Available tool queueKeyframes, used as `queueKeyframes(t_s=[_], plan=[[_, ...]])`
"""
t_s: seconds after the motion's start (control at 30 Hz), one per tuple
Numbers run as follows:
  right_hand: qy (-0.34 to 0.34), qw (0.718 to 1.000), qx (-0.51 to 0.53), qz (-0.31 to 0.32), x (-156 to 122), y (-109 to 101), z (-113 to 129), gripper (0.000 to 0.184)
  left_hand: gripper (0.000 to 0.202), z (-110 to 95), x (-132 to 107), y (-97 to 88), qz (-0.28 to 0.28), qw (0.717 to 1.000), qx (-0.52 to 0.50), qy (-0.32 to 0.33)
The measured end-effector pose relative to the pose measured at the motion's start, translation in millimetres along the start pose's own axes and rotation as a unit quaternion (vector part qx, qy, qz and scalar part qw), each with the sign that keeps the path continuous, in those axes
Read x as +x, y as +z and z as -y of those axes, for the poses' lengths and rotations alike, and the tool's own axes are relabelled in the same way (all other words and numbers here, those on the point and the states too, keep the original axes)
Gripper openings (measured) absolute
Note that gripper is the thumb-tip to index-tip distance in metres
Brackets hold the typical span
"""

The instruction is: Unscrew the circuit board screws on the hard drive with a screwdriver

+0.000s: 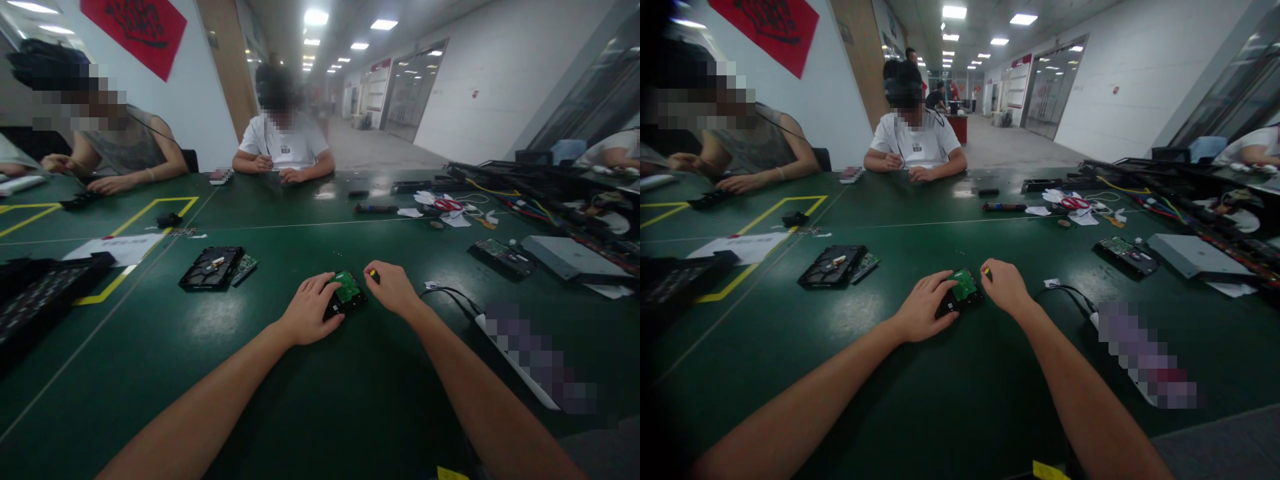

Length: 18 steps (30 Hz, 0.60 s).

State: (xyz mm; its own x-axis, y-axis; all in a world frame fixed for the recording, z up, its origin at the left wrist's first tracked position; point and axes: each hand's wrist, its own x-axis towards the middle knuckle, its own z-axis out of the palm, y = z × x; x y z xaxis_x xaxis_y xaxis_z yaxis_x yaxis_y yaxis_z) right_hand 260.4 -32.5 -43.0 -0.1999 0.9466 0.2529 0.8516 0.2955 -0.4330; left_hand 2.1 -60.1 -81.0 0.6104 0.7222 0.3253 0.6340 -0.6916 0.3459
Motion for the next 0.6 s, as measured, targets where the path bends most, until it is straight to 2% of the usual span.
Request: queueKeyframes(t_s=[0.1,0.2,0.6], plan=[[-0.071,0.997,-0.028,0.019,-7,4,-2,0.014,0.068,1,1,1.2,0.006,1.0,0.007,0.002],[-0.112,0.993,-0.019,0.032,-13,9,-2,0.015,0.069,2,1,2.8,0.014,1.0,0.012,0.008],[-0.111,0.991,-0.05,0.048,-17,16,3,0.017,0.067,2,1,2.5,0.022,0.999,0.022,0.008]])
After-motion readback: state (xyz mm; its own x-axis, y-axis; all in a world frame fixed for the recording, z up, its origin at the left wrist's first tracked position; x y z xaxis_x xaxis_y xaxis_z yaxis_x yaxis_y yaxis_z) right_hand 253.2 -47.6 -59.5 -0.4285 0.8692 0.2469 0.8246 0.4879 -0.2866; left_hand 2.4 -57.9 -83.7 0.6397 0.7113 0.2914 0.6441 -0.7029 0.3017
